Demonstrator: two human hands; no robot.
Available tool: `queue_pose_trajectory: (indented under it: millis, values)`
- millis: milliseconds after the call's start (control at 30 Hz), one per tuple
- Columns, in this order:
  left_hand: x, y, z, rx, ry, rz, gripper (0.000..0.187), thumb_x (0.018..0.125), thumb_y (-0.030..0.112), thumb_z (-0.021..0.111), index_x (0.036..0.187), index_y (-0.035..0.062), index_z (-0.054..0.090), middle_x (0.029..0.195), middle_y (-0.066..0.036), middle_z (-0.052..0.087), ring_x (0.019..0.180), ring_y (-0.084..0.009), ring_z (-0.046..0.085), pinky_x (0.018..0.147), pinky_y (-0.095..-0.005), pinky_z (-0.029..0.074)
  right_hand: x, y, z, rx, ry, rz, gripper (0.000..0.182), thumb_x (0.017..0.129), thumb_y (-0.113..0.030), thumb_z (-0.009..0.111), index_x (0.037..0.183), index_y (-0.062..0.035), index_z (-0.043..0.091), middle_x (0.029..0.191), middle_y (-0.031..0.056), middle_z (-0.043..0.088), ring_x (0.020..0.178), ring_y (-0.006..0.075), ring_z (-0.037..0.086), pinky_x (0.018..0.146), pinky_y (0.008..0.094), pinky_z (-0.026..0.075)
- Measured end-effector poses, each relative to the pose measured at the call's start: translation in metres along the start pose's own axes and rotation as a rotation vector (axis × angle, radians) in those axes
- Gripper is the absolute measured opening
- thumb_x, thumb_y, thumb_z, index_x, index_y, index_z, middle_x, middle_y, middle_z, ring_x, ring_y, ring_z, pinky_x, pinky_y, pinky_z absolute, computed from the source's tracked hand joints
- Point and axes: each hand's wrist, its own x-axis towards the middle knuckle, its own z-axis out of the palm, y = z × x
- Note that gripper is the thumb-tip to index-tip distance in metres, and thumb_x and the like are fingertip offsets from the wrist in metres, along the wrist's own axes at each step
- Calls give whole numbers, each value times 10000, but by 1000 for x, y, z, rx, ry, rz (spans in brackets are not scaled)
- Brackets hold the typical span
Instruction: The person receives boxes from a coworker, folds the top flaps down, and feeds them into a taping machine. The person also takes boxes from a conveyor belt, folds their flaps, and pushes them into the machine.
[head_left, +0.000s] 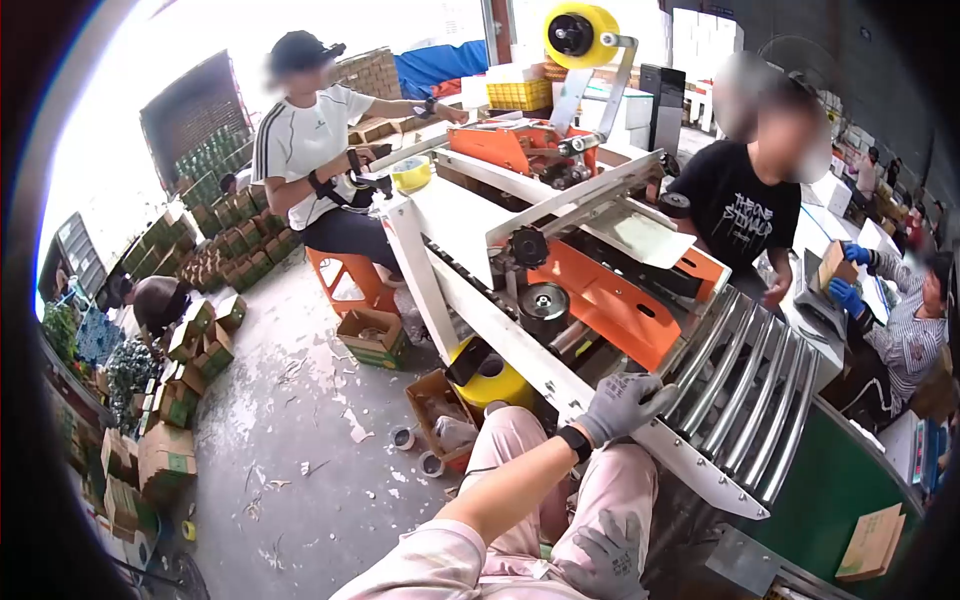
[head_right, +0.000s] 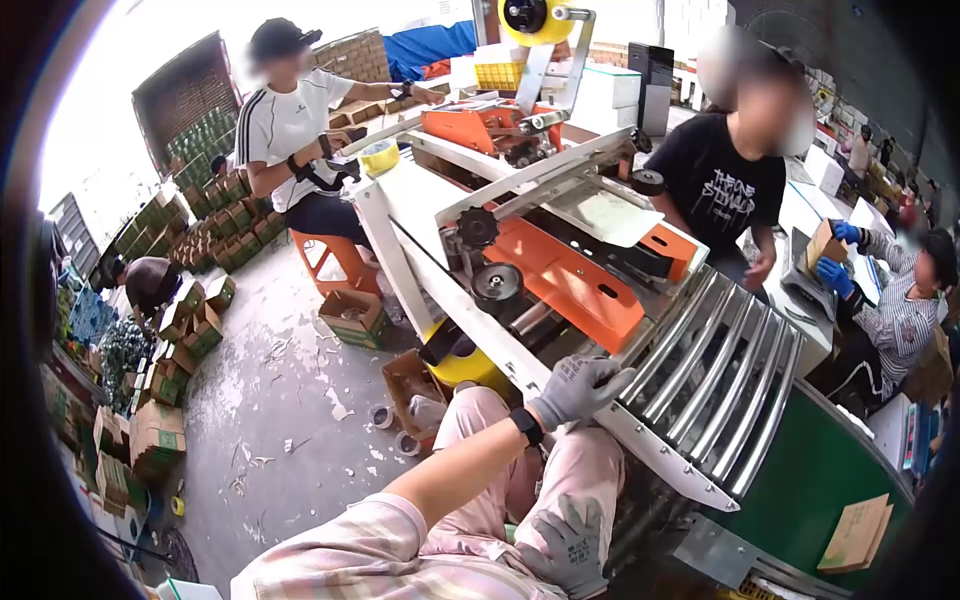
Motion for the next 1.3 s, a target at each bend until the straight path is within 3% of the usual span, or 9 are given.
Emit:
queue_pose_trajectory:
  millis: [100, 200, 367, 500, 600, 733, 867, 1033, 1300]
  values:
    - [-2, 1, -2, -1, -17, -16, 370, 990, 382, 622, 767, 87, 601, 684, -135, 599, 668, -346, 610, 600, -415, 472, -1, -3, -4, -23, -11, -18, 487, 809, -566, 705, 1053, -146, 750, 1124, 24, 701, 1297, 321, 539, 1124, 681, 218]
    - [0, 2, -2, 6, -61, -39, 369, 988, 385, 624, 766, 91, 613, 688, -135, 603, 670, -345, 613, 603, -417, 473, -4, -7, -11, -44, 17, -127, 532, 946, -282, 729, 1372, -10, 561, 1356, 212, 589, 1319, 433, 522, 1060, 567, 470]
    - [-1, -11, 7, -13, 28, 7, 286, 952, 303, 666, 783, 73, 670, 688, -155, 625, 635, -343, 622, 591, -423, 469, -1, -2, -4, -87, -45, -11, 469, 827, -540, 699, 1084, -150, 739, 1165, 16, 689, 1312, 317, 524, 1123, 681, 236]
    - [1, -18, 9, -61, 32, 55, 201, 941, 226, 681, 867, 45, 730, 715, -169, 663, 594, -331, 623, 582, -395, 479, -13, -3, -4, -61, -101, 58, 417, 907, -475, 628, 1157, -148, 696, 1246, 28, 669, 1423, 283, 440, 1190, 641, 207]
    - [5, -21, 9, -145, -75, -40, 307, 996, 185, 636, 769, -21, 639, 612, -98, 531, 599, -93, 435, 553, -315, 397, -21, -2, -6, 208, 172, 42, 325, 912, -362, 692, 1125, -117, 693, 1200, 56, 665, 1391, 266, 471, 1211, 558, 232]
    - [5, -9, 6, -12, -120, -18, 431, 1035, 246, 603, 686, -6, 574, 584, -23, 492, 565, -96, 405, 535, -318, 334, -46, 3, -63, 908, 452, 480, 294, 980, -261, 687, 1156, -27, 677, 1100, 108, 688, 996, 173, 658, 895, 310, 521]
    - [1, -31, 16, -139, -92, -103, 469, 1049, 232, 597, 636, 39, 487, 552, 20, 422, 544, -69, 336, 510, -309, 253, -144, 67, -181, 393, 1369, 924, 310, 1054, -197, 446, 959, -4, 668, 886, 74, 711, 857, 146, 648, 834, 292, 520]
    - [3, -25, 18, -118, -96, -112, 466, 1053, 222, 582, 644, 42, 451, 565, 41, 406, 538, -53, 340, 506, -289, 243, -298, 206, -258, 190, 2239, 674, 249, 1071, -292, 550, 1087, -54, 623, 949, 14, 627, 804, 126, 610, 785, 272, 500]
    - [2, -29, 18, -69, -98, -140, 451, 1053, 200, 572, 645, 20, 499, 553, 13, 458, 530, -61, 380, 498, -294, 288, -289, 257, -266, 422, 2019, 1221, 509, 958, -605, 601, 1184, -149, 608, 801, -46, 438, 694, 84, 423, 650, 340, 391]
